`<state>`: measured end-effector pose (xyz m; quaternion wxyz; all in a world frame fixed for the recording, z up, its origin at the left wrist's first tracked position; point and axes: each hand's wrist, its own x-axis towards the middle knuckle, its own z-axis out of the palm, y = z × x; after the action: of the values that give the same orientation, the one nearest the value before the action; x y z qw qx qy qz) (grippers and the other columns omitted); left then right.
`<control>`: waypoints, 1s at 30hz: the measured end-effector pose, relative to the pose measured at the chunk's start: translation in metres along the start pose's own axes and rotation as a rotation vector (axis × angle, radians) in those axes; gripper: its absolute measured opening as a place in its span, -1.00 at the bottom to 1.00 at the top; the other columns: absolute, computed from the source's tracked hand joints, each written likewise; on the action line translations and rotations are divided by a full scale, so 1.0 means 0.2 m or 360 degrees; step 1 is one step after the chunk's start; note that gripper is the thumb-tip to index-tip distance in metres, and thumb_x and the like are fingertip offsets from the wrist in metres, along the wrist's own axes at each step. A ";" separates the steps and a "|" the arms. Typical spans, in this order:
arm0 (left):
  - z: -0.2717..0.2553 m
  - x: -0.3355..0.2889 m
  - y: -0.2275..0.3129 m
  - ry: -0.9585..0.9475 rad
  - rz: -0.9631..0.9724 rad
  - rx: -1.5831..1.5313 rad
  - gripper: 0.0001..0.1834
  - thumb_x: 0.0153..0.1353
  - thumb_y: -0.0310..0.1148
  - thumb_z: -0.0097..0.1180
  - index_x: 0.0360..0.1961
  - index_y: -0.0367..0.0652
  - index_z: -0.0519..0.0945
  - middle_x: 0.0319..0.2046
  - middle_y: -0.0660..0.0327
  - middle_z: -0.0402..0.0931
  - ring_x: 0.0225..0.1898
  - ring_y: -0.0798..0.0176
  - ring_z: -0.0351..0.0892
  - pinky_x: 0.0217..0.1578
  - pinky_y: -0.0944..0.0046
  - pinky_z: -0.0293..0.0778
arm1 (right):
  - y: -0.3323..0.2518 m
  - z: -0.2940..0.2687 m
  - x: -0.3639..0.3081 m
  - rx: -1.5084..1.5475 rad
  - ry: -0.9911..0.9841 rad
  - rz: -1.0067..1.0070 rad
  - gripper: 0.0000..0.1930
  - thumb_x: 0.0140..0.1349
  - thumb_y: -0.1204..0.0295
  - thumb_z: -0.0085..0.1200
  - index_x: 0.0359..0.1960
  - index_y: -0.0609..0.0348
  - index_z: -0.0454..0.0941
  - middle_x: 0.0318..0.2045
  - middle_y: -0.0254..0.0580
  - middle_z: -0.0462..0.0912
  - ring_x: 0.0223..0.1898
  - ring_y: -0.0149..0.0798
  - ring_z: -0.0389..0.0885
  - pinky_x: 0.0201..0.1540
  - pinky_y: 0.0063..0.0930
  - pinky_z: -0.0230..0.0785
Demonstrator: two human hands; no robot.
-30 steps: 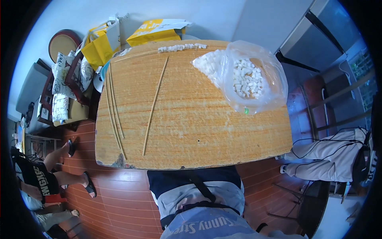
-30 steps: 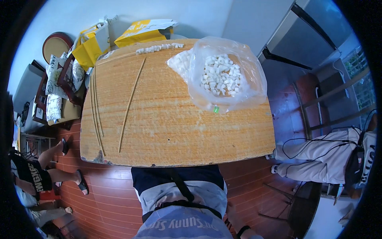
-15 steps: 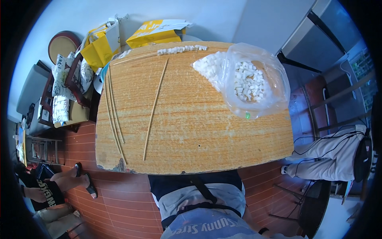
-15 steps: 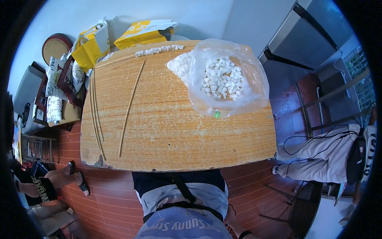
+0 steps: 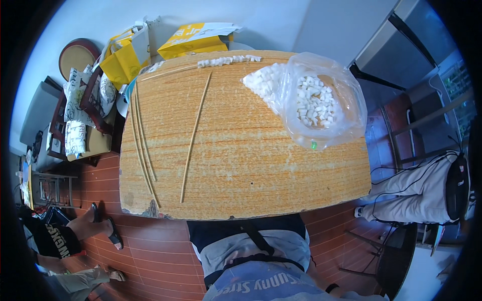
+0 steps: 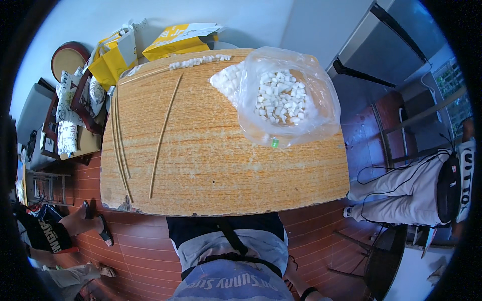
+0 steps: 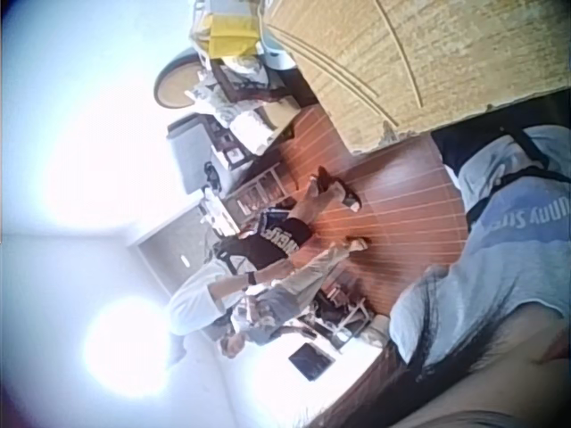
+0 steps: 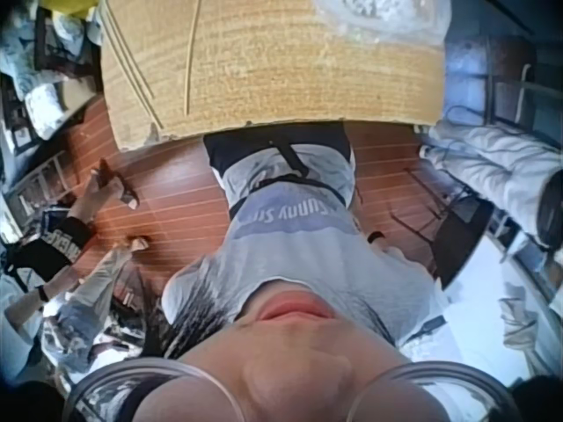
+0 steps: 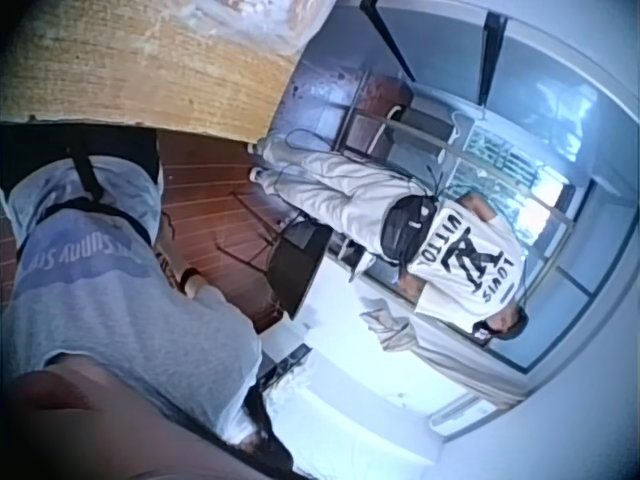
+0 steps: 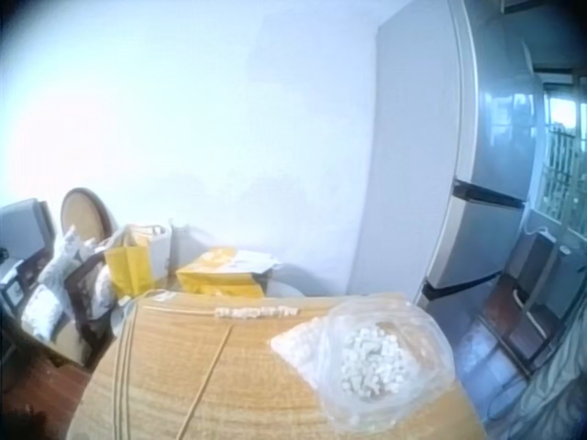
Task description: The person skewers small white cubes onto a wooden stick by hand, places it on the table, and then begins skewering more cubes onto a new stick.
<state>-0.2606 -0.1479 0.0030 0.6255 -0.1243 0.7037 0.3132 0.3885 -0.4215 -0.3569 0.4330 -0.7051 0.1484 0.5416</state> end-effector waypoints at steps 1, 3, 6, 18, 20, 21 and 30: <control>0.00 0.00 0.01 -0.0002 0.0004 0.0006 -0.68 0.20 -0.26 -0.05 -0.08 -0.20 0.43 -0.12 0.12 0.45 -0.08 0.24 0.39 -0.02 0.32 0.25 | 0.00 0.00 0.00 -0.0003 0.0001 -0.0001 -0.81 0.21 0.43 -0.12 -0.24 0.26 0.46 -0.32 -0.19 0.51 -0.27 -0.29 0.44 -0.18 -0.50 0.28; 0.00 0.02 0.00 -0.0003 0.0007 0.0012 -0.68 0.20 -0.26 -0.06 -0.08 -0.20 0.43 -0.12 0.12 0.45 -0.07 0.24 0.39 -0.01 0.32 0.24 | 0.00 0.00 -0.01 -0.0001 0.0002 -0.0007 -0.81 0.21 0.42 -0.12 -0.24 0.26 0.46 -0.32 -0.19 0.51 -0.27 -0.29 0.44 -0.18 -0.50 0.28; -0.01 0.03 -0.01 -0.0003 0.0020 0.0006 -0.68 0.20 -0.26 -0.06 -0.08 -0.20 0.43 -0.12 0.12 0.45 -0.07 0.24 0.39 -0.01 0.32 0.24 | 0.00 0.00 -0.01 0.0006 0.0000 -0.0017 -0.81 0.21 0.42 -0.12 -0.25 0.27 0.46 -0.33 -0.20 0.51 -0.28 -0.29 0.44 -0.19 -0.49 0.29; -0.29 0.29 -0.42 0.0192 0.0159 -0.0010 -0.67 0.20 -0.26 -0.08 -0.07 -0.20 0.44 -0.10 0.12 0.45 -0.04 0.24 0.38 0.02 0.31 0.22 | 0.02 0.01 -0.05 0.0066 0.0030 -0.0045 -0.80 0.22 0.40 -0.13 -0.29 0.29 0.48 -0.36 -0.21 0.51 -0.30 -0.29 0.44 -0.21 -0.47 0.29; -0.35 0.40 -0.57 0.0233 0.0182 0.0007 -0.67 0.20 -0.26 -0.08 -0.07 -0.20 0.44 -0.10 0.12 0.45 -0.04 0.24 0.38 0.02 0.31 0.22 | 0.02 0.02 -0.07 0.0059 0.0030 -0.0066 -0.79 0.22 0.40 -0.13 -0.30 0.29 0.48 -0.37 -0.21 0.51 -0.30 -0.29 0.44 -0.21 -0.47 0.29; -0.39 0.45 -0.65 0.0251 0.0191 0.0017 -0.67 0.20 -0.26 -0.08 -0.07 -0.20 0.44 -0.10 0.12 0.45 -0.04 0.24 0.38 0.03 0.31 0.21 | 0.02 0.02 -0.08 0.0055 0.0033 -0.0081 -0.79 0.22 0.40 -0.13 -0.30 0.29 0.48 -0.37 -0.21 0.51 -0.31 -0.29 0.44 -0.22 -0.47 0.29; -0.52 0.89 -1.32 0.0288 0.0166 0.0189 -0.67 0.20 -0.26 -0.09 -0.06 -0.20 0.44 -0.09 0.13 0.46 -0.02 0.24 0.37 0.05 0.31 0.20 | -0.20 0.24 -0.20 -0.0552 -0.0204 -0.1022 -0.77 0.23 0.38 -0.13 -0.33 0.31 0.49 -0.39 -0.22 0.52 -0.32 -0.29 0.44 -0.24 -0.45 0.30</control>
<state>-0.2278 -0.3748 -0.2399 0.5485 -0.0780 0.7801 0.2906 0.3710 -0.3720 -0.3041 0.4633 -0.7433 -0.2018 0.4384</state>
